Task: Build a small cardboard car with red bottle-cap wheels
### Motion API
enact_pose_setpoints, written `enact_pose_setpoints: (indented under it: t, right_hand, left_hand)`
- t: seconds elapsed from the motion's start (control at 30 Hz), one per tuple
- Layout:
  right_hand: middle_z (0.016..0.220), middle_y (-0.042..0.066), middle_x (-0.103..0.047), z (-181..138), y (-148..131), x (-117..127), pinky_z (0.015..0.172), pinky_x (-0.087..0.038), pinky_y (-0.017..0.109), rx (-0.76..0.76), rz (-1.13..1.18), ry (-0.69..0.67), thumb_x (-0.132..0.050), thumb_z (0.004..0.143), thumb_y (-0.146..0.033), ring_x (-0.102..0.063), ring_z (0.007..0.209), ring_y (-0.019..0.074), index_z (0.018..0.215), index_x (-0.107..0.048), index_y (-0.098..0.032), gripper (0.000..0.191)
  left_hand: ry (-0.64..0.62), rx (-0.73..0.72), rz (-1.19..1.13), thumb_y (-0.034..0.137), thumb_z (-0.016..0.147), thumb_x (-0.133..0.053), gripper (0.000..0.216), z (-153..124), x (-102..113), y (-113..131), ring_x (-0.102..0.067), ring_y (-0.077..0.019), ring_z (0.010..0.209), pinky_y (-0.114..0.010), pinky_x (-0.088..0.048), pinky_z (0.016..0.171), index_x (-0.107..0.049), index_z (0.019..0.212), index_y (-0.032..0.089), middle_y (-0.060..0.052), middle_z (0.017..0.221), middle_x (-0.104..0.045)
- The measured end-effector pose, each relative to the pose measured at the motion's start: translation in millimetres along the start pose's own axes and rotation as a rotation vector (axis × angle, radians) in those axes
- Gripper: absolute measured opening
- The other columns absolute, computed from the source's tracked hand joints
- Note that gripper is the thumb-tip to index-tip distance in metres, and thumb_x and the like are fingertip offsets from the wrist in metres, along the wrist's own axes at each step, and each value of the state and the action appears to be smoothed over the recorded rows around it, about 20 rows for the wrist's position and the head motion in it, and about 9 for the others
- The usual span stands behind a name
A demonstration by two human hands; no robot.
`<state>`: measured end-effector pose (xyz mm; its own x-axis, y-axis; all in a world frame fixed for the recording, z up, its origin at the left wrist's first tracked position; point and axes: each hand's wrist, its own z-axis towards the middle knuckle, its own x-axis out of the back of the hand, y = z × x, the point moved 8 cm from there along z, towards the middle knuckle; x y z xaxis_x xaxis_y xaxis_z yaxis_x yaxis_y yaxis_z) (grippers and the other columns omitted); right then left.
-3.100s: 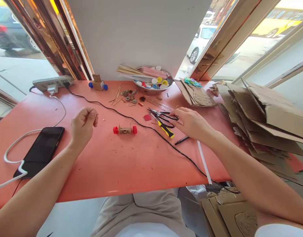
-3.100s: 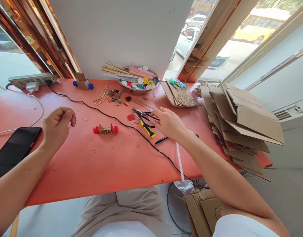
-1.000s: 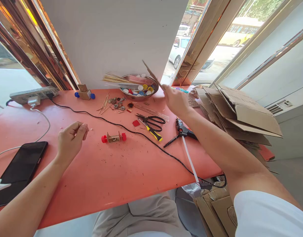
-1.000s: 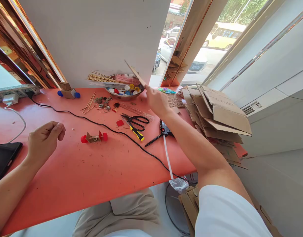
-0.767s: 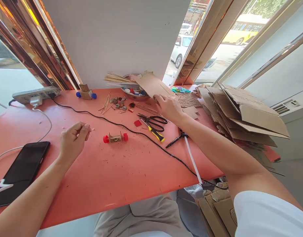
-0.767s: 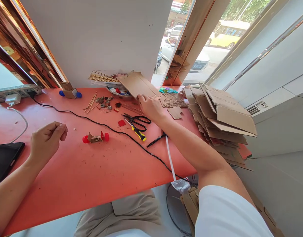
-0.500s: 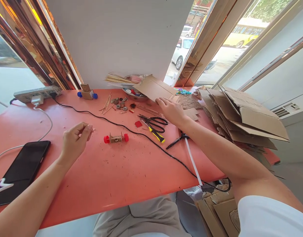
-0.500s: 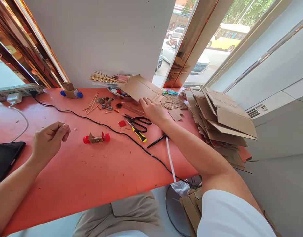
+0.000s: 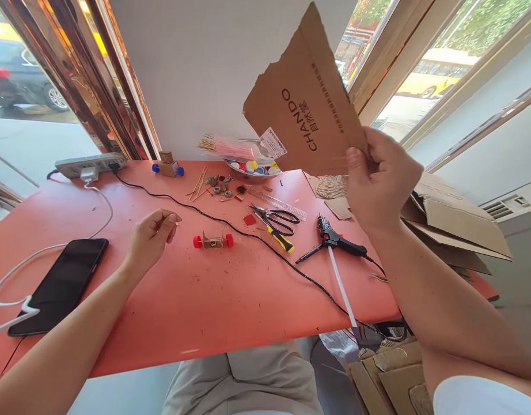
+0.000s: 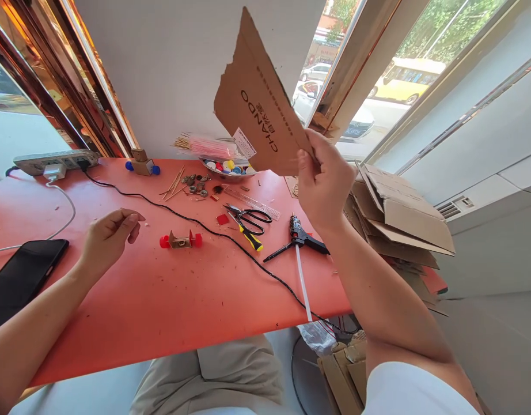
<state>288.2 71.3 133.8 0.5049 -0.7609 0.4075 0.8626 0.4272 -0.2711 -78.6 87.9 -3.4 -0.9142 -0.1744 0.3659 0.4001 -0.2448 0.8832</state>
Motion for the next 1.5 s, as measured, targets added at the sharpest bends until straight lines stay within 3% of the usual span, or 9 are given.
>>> enact_pose_setpoints:
  t: [0.27, 0.37, 0.57, 0.73, 0.93, 1.03, 1.23, 1.33, 1.5]
  right_hand:
    - [0.093, 0.003, -0.080, 6, 24, 3, 0.085, -0.060, 0.041, -0.202, 0.483, 0.047, -0.072, 0.088, -0.024, -0.075, 0.089, 0.0220, 0.108, -0.075, -0.026, 0.021]
    - [0.098, 0.002, -0.081, 0, 22, -21, 0.091, -0.062, 0.043, -0.315, 0.719, -0.062, -0.078, 0.083, -0.029, -0.077, 0.095, 0.0217, 0.107, -0.076, -0.026, 0.024]
    - [0.107, 0.000, -0.083, -33, -15, -81, 0.088, -0.067, 0.040, -0.563, 0.978, -0.367, -0.088, 0.073, -0.041, -0.077, 0.104, 0.0234, 0.104, -0.077, -0.028, 0.035]
    - [0.104, -0.001, -0.081, -54, -37, -116, 0.084, -0.068, 0.035, -0.701, 1.107, -0.515, -0.092, 0.071, -0.050, -0.076, 0.103, 0.0216, 0.104, -0.073, -0.029, 0.044]
    - [0.102, 0.001, -0.080, -73, -41, -129, 0.086, -0.068, 0.034, -0.853, 1.093, -0.744, -0.083, 0.087, -0.041, -0.078, 0.092, 0.0171, 0.107, -0.064, -0.027, 0.030]
    - [0.101, 0.003, -0.080, -85, -49, -125, 0.082, -0.066, 0.034, -0.756, 1.000, -0.901, -0.076, 0.092, -0.036, -0.077, 0.089, 0.0164, 0.115, -0.060, -0.026, 0.030]
    - [0.093, 0.008, -0.078, -142, -86, -90, 0.076, -0.059, 0.034, -0.115, 0.304, -1.327, -0.063, 0.098, -0.026, -0.075, 0.086, 0.0223, 0.108, -0.067, -0.020, 0.013]
    - [0.107, 0.012, -0.078, -172, -91, -63, 0.080, -0.061, 0.038, 0.080, 0.039, -1.295, -0.063, 0.097, -0.020, -0.076, 0.098, 0.0278, 0.104, -0.068, -0.021, 0.009]
    - [0.113, 0.014, -0.079, -194, -83, -27, 0.086, -0.068, 0.045, 0.237, 0.038, -0.940, -0.050, 0.100, -0.015, -0.077, 0.101, 0.0294, 0.115, -0.071, -0.023, 0.026]
  left_hand:
    - [0.014, 0.009, -0.127, 0.040, 0.071, -0.071, 0.020, 1, 2, -6, -0.042, -0.0120, 0.043, -0.024, -0.036, 0.046, -0.060, 0.064, 0.025, 0.006, 0.045, -0.049]
    - [-0.001, -0.023, -0.303, 0.048, 0.073, -0.078, 0.032, 3, -1, -6, -0.051, -0.0127, 0.049, -0.024, -0.046, 0.052, -0.061, 0.060, 0.024, 0.002, 0.051, -0.058]
    - [-0.149, 0.134, -0.713, 0.065, 0.062, -0.092, 0.052, 1, -15, -17, -0.078, -0.0290, 0.094, -0.037, -0.067, 0.077, -0.078, 0.088, 0.021, -0.012, 0.095, -0.082]
    - [-0.094, 0.254, -0.792, 0.046, 0.055, -0.101, 0.050, -3, -15, -29, -0.077, -0.0390, 0.112, -0.045, -0.068, 0.091, -0.081, 0.093, 0.020, -0.013, 0.104, -0.084]
    - [0.219, 0.381, -1.094, 0.008, 0.088, -0.074, 0.032, 4, 4, -34, -0.083, -0.0226, 0.091, -0.030, -0.068, 0.086, -0.076, 0.118, 0.021, -0.005, 0.096, -0.085]
    - [0.463, 0.407, -1.261, 0.014, 0.107, -0.046, 0.029, 9, 30, -34, -0.078, -0.0136, 0.063, -0.019, -0.064, 0.064, -0.068, 0.125, 0.020, 0.000, 0.073, -0.081]
    - [0.638, 0.312, -1.315, 0.038, 0.114, -0.036, 0.033, 17, 69, -33, -0.074, -0.0086, 0.058, -0.014, -0.059, 0.059, -0.066, 0.112, 0.024, 0.006, 0.066, -0.077]
    - [0.625, 0.294, -1.299, 0.042, 0.113, -0.039, 0.039, 17, 69, -35, -0.074, -0.0081, 0.062, -0.015, -0.060, 0.065, -0.066, 0.094, 0.023, 0.005, 0.069, -0.079]
    - [0.589, 0.276, -1.217, 0.033, 0.112, -0.043, 0.039, 15, 61, -35, -0.073, -0.0057, 0.064, -0.013, -0.059, 0.064, -0.067, 0.081, 0.026, 0.010, 0.067, -0.079]
